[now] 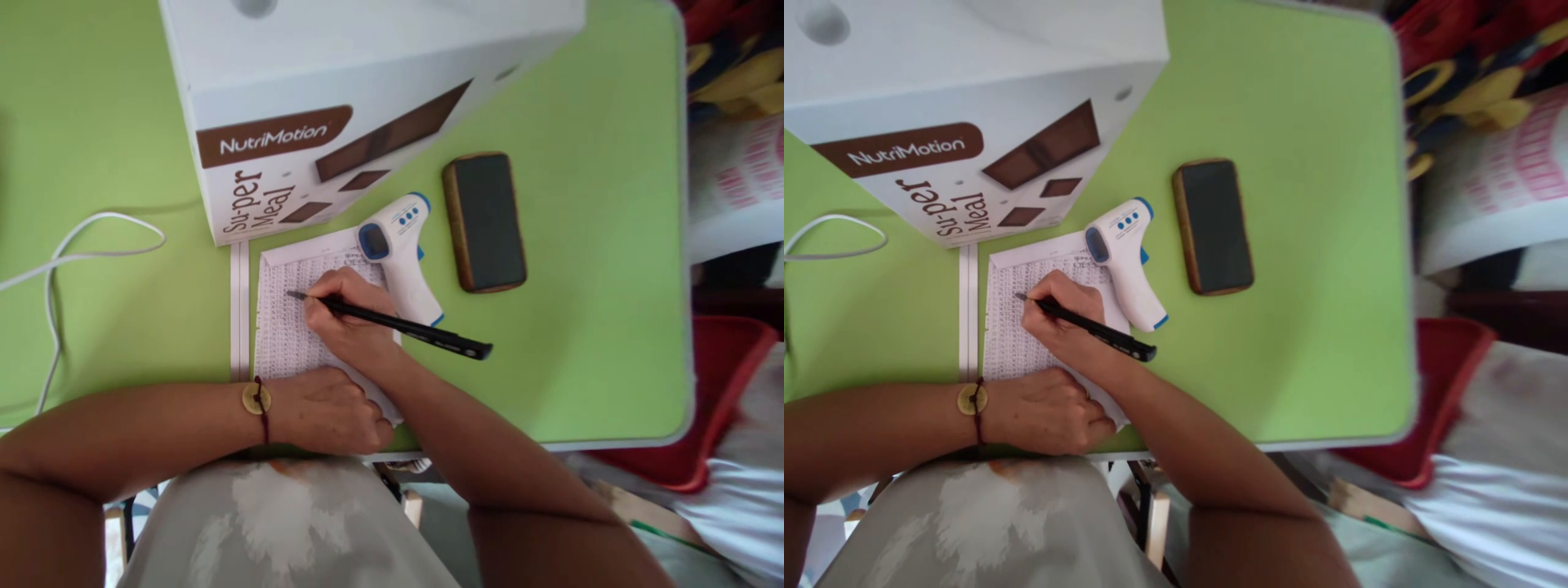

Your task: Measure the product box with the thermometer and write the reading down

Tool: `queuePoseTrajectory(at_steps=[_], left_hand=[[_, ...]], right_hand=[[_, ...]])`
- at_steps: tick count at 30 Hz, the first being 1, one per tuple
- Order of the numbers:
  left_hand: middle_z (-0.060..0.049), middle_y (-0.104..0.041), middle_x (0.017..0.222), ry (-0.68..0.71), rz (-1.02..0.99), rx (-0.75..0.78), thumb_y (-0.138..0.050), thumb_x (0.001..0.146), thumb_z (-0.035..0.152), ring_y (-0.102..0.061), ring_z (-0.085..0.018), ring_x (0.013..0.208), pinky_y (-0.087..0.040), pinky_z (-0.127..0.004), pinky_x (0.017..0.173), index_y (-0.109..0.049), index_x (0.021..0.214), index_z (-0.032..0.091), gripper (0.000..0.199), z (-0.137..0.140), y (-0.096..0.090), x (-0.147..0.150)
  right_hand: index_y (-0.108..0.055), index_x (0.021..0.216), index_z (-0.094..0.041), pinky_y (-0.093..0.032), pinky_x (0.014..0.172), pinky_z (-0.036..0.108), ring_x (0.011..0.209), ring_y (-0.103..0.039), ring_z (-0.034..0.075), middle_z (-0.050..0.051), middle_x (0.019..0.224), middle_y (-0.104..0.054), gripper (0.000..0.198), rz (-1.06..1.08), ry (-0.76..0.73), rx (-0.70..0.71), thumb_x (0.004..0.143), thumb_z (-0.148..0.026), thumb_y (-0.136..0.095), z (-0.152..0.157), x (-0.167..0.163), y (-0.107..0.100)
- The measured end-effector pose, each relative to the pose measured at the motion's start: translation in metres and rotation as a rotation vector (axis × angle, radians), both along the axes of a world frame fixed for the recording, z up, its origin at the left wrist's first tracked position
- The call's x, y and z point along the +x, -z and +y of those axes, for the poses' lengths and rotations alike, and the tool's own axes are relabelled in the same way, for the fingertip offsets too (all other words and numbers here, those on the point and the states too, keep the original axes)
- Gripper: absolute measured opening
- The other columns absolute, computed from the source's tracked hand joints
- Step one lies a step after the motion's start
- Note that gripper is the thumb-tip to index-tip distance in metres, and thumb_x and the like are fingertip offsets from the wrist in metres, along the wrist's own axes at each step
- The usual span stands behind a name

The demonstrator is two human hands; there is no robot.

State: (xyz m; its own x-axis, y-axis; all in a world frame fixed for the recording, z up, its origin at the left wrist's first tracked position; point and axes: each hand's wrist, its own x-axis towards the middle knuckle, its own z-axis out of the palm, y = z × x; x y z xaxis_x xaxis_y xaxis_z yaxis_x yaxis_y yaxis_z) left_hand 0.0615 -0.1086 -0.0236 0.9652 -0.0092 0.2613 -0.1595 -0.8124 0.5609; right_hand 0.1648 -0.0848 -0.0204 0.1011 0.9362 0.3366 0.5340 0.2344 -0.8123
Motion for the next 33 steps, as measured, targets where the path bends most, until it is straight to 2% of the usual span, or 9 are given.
queuePoseTrajectory(at_steps=[12, 18, 24, 33], left_hand=[[0.000, -0.059, 0.059, -0.019, -0.062, -0.001, -0.060, 0.085, 0.005, -0.057, -0.017, 0.051, -0.033, -0.034, 0.041, -0.060, 0.066, 0.017, 0.023, -0.0006, 0.0023, -0.0009], [0.000, -0.059, 0.058, -0.018, -0.038, 0.007, -0.061, 0.084, 0.006, -0.057, -0.018, 0.051, -0.031, -0.034, 0.041, -0.060, 0.066, 0.017, 0.021, -0.0008, 0.0015, -0.0005], [0.000, -0.059, 0.059, -0.005, -0.026, 0.004, -0.061, 0.085, 0.005, -0.058, -0.018, 0.052, -0.031, -0.034, 0.041, -0.060, 0.067, 0.016, 0.021, -0.0002, 0.0008, -0.0002], [0.000, -0.057, 0.057, -0.010, -0.047, 0.012, -0.060, 0.086, 0.007, -0.056, -0.017, 0.051, -0.029, -0.034, 0.041, -0.059, 0.066, 0.017, 0.022, 0.0002, 0.0017, -0.0003]], right_hand=[[-0.050, 0.067, -0.021, -0.038, 0.045, 0.019, 0.046, -0.045, 0.007, -0.007, 0.053, -0.050, 0.012, 0.030, -0.017, 0.038, 0.074, -0.013, -0.053, -0.0008, -0.0024, 0.0013], [-0.053, 0.068, -0.021, -0.040, 0.047, 0.021, 0.048, -0.047, 0.009, -0.005, 0.056, -0.054, 0.009, 0.024, -0.014, -0.009, 0.076, -0.018, -0.053, -0.0006, 0.0009, 0.0013], [-0.050, 0.065, -0.021, -0.036, 0.044, 0.021, 0.046, -0.044, 0.008, -0.006, 0.052, -0.049, 0.012, 0.040, 0.001, -0.002, 0.075, -0.016, -0.052, -0.0005, -0.0008, 0.0011], [-0.051, 0.066, -0.021, -0.037, 0.045, 0.021, 0.047, -0.044, 0.008, -0.006, 0.053, -0.050, 0.012, 0.025, 0.010, -0.012, 0.077, -0.017, -0.053, -0.0009, -0.0006, 0.0010]])
